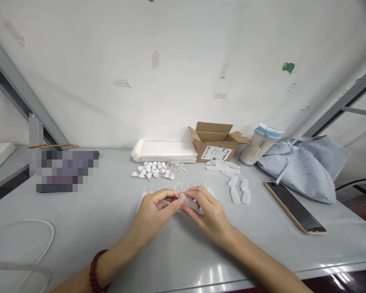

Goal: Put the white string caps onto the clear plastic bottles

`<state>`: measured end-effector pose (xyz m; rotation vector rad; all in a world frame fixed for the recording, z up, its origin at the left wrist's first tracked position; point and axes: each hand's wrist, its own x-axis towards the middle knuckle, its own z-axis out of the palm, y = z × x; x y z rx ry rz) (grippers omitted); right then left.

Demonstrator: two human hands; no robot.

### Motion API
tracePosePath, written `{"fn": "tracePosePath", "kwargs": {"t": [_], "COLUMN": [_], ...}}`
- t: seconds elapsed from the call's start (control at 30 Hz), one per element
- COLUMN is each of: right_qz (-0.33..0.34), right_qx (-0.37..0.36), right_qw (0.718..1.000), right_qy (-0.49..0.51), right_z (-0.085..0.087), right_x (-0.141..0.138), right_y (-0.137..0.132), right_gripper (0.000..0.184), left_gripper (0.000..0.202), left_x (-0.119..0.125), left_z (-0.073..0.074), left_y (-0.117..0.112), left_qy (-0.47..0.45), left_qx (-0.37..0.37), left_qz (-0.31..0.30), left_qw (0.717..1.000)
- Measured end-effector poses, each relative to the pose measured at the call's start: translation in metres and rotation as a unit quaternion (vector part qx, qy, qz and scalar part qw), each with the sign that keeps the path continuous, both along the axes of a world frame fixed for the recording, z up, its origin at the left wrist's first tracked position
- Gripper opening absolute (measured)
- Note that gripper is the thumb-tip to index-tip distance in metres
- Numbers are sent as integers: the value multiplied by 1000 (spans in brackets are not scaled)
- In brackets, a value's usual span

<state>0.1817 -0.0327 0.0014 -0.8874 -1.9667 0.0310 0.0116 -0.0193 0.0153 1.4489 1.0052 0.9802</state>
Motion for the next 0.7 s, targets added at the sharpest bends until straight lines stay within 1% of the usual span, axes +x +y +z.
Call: {"fn": "tracePosePath", "kwargs": {"t": [0.1,0.17,0.23,0.33,0.4,0.47,0.53,0.57,0.63,0.7], "right_qz": [-11,-6,10,40,51,49,38,31,15,-1], "right_qx": [44,54,33,-26,-50,-56,-70,-88,-136,-181], "right_qw": [999,998,999,999,997,997,996,994,986,973], "right_qy": [-25,-27,-13,22,36,38,49,61,100,146], "right_z": [-1,-1,0,2,2,1,0,0,1,1], "right_x": [0,0,1,3,5,6,6,6,4,3], "right_y": [-1,-2,-2,-2,1,3,6,6,7,8], "right_gripper": [21,25,28,33,32,30,26,23,18,17], "left_gripper": [19,19,18,16,17,19,21,22,26,29], "left_x": [-1,-2,-3,-5,-5,-5,-5,-5,-5,-6], "left_z": [-3,-4,-2,3,5,4,1,-1,-4,-3], "left_y": [1,2,3,6,8,10,10,10,9,9], "left_qy": [-9,-11,-14,-11,6,40,88,112,150,171], "left_qx": [-3,3,12,40,61,84,132,175,287,391], "left_qz": [-13,-11,-7,-11,-24,-27,9,37,76,70], "left_qw": [1000,1000,1000,999,998,995,987,977,943,902]}}
